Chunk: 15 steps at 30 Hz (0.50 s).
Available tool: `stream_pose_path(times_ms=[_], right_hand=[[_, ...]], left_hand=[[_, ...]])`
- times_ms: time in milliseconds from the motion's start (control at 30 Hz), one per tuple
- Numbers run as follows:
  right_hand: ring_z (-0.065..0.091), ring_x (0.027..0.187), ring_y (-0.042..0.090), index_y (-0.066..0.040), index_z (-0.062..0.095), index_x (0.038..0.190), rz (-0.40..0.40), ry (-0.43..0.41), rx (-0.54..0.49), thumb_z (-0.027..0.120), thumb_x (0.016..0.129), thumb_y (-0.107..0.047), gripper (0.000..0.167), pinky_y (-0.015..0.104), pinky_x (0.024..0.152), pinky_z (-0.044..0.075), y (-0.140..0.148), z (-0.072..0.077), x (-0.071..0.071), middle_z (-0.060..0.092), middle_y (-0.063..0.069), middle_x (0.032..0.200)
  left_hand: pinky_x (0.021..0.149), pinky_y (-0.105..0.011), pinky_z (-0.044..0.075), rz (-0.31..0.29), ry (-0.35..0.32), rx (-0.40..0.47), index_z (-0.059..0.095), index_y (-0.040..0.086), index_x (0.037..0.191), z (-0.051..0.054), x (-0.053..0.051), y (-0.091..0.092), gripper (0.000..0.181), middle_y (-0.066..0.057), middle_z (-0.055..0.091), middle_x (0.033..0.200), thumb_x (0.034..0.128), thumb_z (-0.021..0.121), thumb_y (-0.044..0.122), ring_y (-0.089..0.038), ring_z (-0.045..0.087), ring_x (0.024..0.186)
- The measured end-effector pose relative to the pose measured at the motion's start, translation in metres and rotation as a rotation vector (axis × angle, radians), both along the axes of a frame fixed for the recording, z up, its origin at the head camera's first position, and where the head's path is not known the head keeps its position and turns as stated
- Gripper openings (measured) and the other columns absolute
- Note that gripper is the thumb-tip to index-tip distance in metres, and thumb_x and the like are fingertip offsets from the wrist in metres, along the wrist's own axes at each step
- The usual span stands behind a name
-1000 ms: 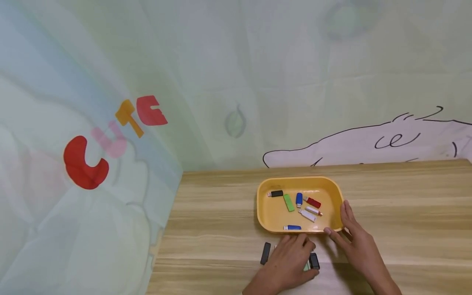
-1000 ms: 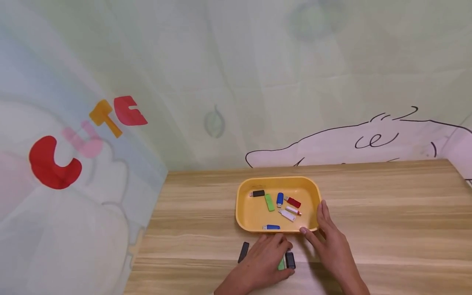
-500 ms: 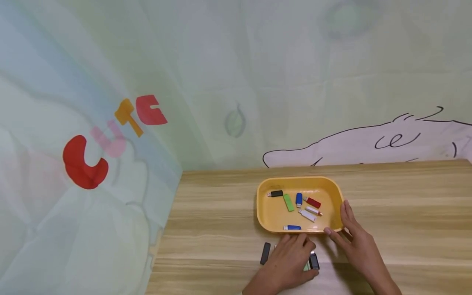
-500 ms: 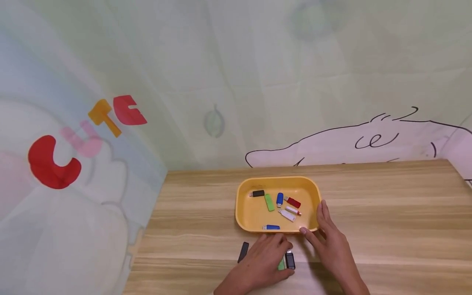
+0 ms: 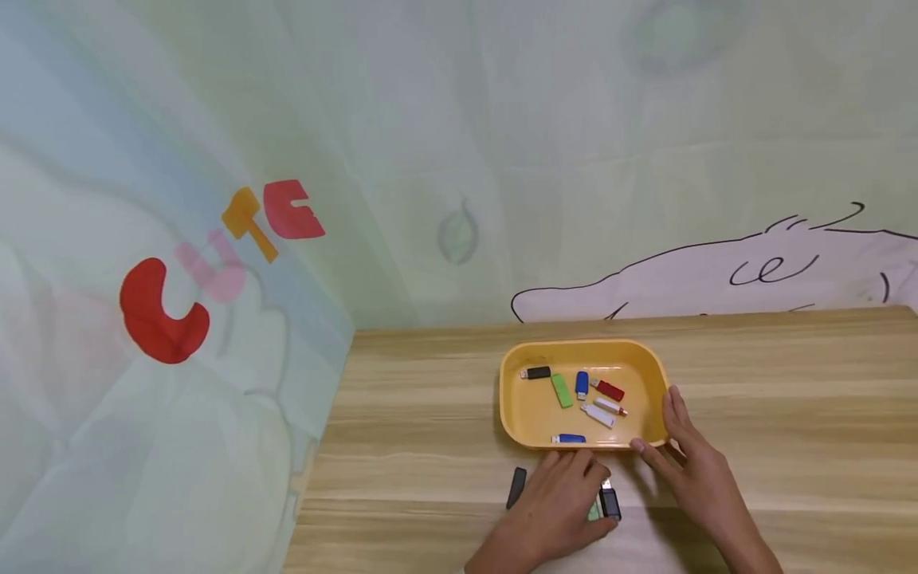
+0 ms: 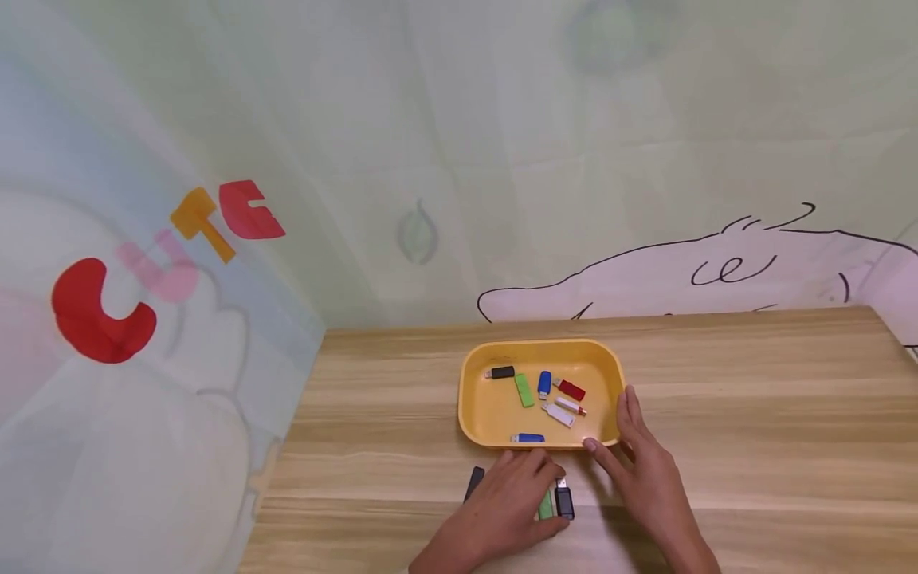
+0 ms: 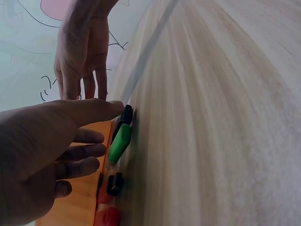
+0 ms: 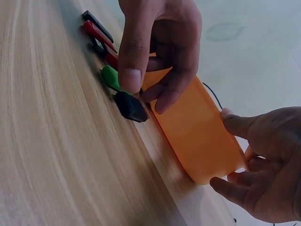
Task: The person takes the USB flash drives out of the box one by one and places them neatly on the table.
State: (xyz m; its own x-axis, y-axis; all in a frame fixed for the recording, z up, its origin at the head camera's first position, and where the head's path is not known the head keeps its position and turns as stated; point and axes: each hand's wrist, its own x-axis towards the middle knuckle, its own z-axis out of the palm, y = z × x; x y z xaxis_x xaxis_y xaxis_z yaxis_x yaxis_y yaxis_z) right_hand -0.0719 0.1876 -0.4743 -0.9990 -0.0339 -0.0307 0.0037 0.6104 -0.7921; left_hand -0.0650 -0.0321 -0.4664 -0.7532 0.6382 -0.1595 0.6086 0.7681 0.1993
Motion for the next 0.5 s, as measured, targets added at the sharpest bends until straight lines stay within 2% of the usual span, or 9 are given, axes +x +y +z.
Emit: stream_pose_path(times_ms=[233, 400, 500], right_hand=[[0.031, 0.153, 0.054, 0.004, 0.021, 0.163, 0.006, -0.018, 0.005, 0.074, 0.101, -0.029, 0.089, 0.045, 0.100, 0.049, 0.000, 0.001, -0.001, 0.007, 0.020, 0.176], [0.032, 0.152, 0.055, 0.005, 0.023, 0.163, 0.006, 0.007, 0.004, 0.075, 0.100, -0.028, 0.089, 0.045, 0.099, 0.049, 0.000, 0.002, -0.001, 0.008, 0.021, 0.175], [0.032, 0.152, 0.055, 0.005, 0.023, 0.162, 0.010, 0.023, -0.008, 0.076, 0.100, -0.027, 0.088, 0.044, 0.098, 0.049, 0.000, 0.001, 0.000, 0.009, 0.022, 0.175]], left_hand=[[0.083, -0.020, 0.036, 0.007, 0.024, -0.001, 0.065, 0.029, 0.135, 0.007, 0.001, -0.002, 0.053, 0.013, 0.061, 0.120, 0.0951, 0.071, 0.063, 0.001, 0.055, 0.101], [0.090, -0.022, 0.042, 0.005, 0.070, 0.027, 0.065, 0.026, 0.135, 0.013, 0.001, -0.007, 0.052, 0.012, 0.064, 0.124, 0.0969, 0.069, 0.061, 0.000, 0.060, 0.112], [0.088, -0.021, 0.042, 0.005, 0.107, 0.052, 0.067, 0.024, 0.132, 0.016, 0.001, -0.010, 0.050, 0.013, 0.064, 0.119, 0.0974, 0.070, 0.060, 0.000, 0.061, 0.108]])
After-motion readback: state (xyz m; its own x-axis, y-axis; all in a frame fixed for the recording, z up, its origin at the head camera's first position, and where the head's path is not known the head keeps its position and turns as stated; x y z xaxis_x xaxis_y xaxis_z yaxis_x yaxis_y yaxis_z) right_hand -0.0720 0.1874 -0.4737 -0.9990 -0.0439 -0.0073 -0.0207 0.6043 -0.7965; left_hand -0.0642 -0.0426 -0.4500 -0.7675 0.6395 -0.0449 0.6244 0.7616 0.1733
